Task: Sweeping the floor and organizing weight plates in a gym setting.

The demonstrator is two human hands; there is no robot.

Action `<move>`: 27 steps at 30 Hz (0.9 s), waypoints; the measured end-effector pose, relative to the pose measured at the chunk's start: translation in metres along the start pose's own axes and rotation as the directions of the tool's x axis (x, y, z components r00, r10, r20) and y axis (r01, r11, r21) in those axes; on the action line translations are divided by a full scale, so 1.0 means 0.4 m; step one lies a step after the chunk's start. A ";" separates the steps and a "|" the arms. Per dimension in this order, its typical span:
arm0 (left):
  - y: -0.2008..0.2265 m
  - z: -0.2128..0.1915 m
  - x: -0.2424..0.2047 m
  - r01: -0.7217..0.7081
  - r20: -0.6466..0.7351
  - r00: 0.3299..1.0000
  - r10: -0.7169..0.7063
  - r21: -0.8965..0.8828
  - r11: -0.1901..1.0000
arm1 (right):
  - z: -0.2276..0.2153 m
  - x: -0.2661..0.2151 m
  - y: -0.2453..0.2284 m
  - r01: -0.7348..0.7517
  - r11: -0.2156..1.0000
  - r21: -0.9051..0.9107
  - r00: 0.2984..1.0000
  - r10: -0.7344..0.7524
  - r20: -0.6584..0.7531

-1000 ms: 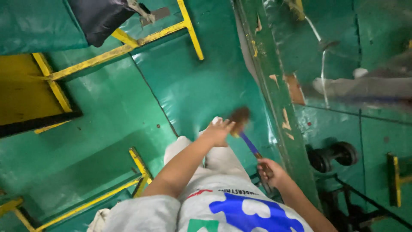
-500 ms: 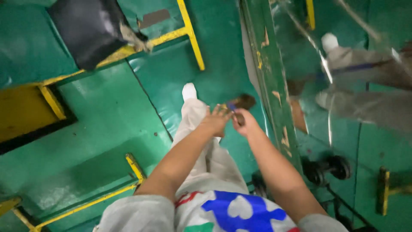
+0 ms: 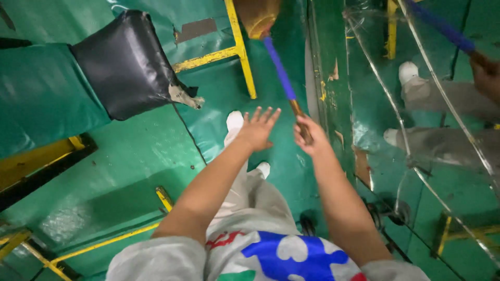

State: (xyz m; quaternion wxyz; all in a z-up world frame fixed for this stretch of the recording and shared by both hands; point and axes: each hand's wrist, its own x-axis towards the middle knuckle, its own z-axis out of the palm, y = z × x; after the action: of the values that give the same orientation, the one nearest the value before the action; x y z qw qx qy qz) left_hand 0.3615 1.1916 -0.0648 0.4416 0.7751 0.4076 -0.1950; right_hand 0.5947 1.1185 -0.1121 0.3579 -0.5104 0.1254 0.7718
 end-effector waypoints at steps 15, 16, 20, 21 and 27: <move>-0.085 -0.086 0.052 -0.016 0.156 0.988 0.024 -0.056 0.998 | -0.205 0.125 0.097 -0.122 0.991 0.061 0.930 0.136 -0.342; -0.102 -0.094 0.044 0.017 0.148 0.989 -0.004 -0.087 0.996 | -0.199 0.199 0.080 -0.079 0.988 0.132 0.953 0.113 -0.280; -0.157 -0.202 0.018 0.073 0.034 0.997 -0.070 -0.099 0.992 | 0.130 0.374 -0.120 -0.040 0.998 -0.048 0.972 0.028 -0.235; -0.167 -0.227 0.020 0.102 0.009 0.995 -0.102 -0.115 0.988 | 0.202 0.396 -0.175 -0.055 0.992 -0.109 0.969 0.027 -0.244; -0.189 -0.242 0.012 0.219 -0.058 0.970 -0.234 -0.201 0.955 | 0.496 0.263 -0.349 0.050 0.848 -0.527 0.986 -0.125 -0.109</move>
State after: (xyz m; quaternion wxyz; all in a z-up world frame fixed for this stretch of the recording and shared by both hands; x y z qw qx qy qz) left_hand 0.2978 1.2963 -0.0562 0.4727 0.6839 0.5283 -0.1723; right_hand 0.5277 1.3736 -0.0919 0.2312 -0.6459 -0.0877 0.7222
